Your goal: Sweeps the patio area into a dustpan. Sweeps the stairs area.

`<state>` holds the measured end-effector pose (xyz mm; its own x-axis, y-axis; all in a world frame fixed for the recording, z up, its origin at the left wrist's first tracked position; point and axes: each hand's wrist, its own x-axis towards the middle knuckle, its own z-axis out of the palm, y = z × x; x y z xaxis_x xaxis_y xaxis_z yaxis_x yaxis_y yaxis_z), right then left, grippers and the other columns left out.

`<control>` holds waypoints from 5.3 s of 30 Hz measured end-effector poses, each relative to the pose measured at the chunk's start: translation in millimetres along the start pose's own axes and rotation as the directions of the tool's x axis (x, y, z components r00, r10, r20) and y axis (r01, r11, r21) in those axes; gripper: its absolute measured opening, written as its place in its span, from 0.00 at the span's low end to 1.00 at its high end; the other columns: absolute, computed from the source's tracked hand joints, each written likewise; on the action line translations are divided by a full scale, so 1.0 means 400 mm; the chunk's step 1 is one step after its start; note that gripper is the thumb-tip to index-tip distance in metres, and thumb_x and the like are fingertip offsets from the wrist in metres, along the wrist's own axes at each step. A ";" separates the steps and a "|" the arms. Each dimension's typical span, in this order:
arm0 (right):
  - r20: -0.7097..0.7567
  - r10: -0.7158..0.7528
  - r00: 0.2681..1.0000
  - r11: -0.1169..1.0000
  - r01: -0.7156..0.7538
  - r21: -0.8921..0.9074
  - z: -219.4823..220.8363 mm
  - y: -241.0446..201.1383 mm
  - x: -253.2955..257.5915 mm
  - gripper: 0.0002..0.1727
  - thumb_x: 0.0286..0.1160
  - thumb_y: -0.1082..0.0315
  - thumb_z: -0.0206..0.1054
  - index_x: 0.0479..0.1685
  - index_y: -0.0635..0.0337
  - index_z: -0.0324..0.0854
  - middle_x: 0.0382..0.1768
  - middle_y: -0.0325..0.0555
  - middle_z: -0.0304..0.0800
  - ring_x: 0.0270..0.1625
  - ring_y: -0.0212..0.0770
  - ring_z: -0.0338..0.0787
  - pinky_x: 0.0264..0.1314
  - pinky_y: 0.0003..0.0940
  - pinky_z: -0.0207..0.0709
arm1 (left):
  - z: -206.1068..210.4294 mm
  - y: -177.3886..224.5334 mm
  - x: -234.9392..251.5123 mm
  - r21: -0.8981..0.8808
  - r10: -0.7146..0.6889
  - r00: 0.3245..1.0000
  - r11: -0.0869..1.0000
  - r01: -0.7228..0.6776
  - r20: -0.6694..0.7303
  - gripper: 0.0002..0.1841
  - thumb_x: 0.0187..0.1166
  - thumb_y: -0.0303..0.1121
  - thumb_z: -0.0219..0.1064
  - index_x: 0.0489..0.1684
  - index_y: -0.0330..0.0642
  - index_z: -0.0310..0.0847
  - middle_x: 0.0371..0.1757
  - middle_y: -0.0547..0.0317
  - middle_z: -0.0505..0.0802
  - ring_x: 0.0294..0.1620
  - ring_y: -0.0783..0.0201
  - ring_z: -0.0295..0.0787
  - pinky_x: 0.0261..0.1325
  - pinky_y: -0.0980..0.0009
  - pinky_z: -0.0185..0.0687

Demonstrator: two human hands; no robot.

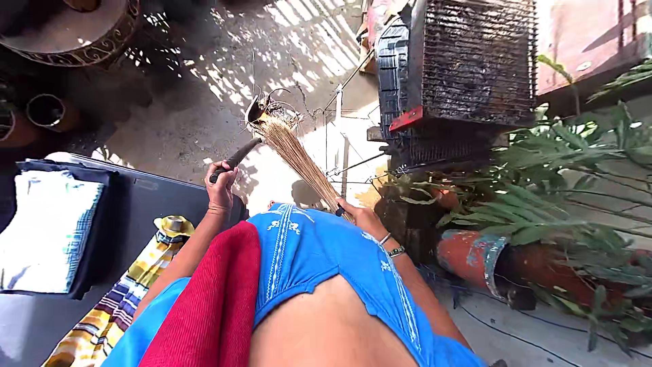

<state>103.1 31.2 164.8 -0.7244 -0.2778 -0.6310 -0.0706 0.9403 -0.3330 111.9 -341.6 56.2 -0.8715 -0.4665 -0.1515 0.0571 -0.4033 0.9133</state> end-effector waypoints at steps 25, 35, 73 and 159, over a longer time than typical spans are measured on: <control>0.384 -0.356 0.852 0.778 0.498 -0.382 -0.605 -0.571 0.978 0.32 0.81 0.58 0.66 0.87 0.39 0.71 0.51 0.65 0.93 0.56 0.68 0.90 0.60 0.72 0.77 | -0.083 0.092 0.623 0.251 0.204 0.806 0.965 -0.072 -0.555 0.16 0.65 0.33 0.66 0.46 0.30 0.78 0.58 0.48 0.85 0.63 0.60 0.84 0.65 0.63 0.86; 0.415 -0.311 0.855 0.792 0.475 -0.384 -0.854 -0.628 1.316 0.28 0.84 0.55 0.63 0.84 0.41 0.74 0.58 0.64 0.91 0.64 0.67 0.88 0.64 0.71 0.75 | 0.022 0.149 1.028 0.236 0.197 0.771 0.970 -0.062 -0.606 0.15 0.64 0.31 0.64 0.45 0.31 0.77 0.56 0.50 0.84 0.59 0.62 0.84 0.61 0.64 0.87; 0.443 -0.416 0.794 0.856 0.507 -0.105 -1.569 -1.274 2.991 0.34 0.80 0.60 0.70 0.87 0.50 0.70 0.57 0.69 0.91 0.60 0.71 0.89 0.65 0.72 0.75 | 0.194 0.314 3.019 0.805 0.088 0.913 0.511 0.303 -0.399 0.12 0.75 0.30 0.69 0.48 0.29 0.84 0.76 0.33 0.82 0.80 0.42 0.77 0.81 0.45 0.71; 0.480 -0.292 0.828 0.809 0.481 -0.338 -1.864 -1.366 3.125 0.29 0.81 0.55 0.67 0.84 0.41 0.76 0.52 0.68 0.92 0.56 0.71 0.90 0.54 0.73 0.77 | 0.284 0.298 3.185 0.912 -0.147 0.907 0.185 -0.367 0.395 0.10 0.81 0.24 0.62 0.41 0.28 0.89 0.43 0.34 0.95 0.56 0.34 0.92 0.70 0.41 0.78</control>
<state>-1275.1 -683.2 80.6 -0.2498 -0.5985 -0.7612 -0.6373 0.6935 -0.3361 -1047.0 -894.6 15.0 -0.9911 -0.0527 -0.1223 -0.1135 0.8145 0.5690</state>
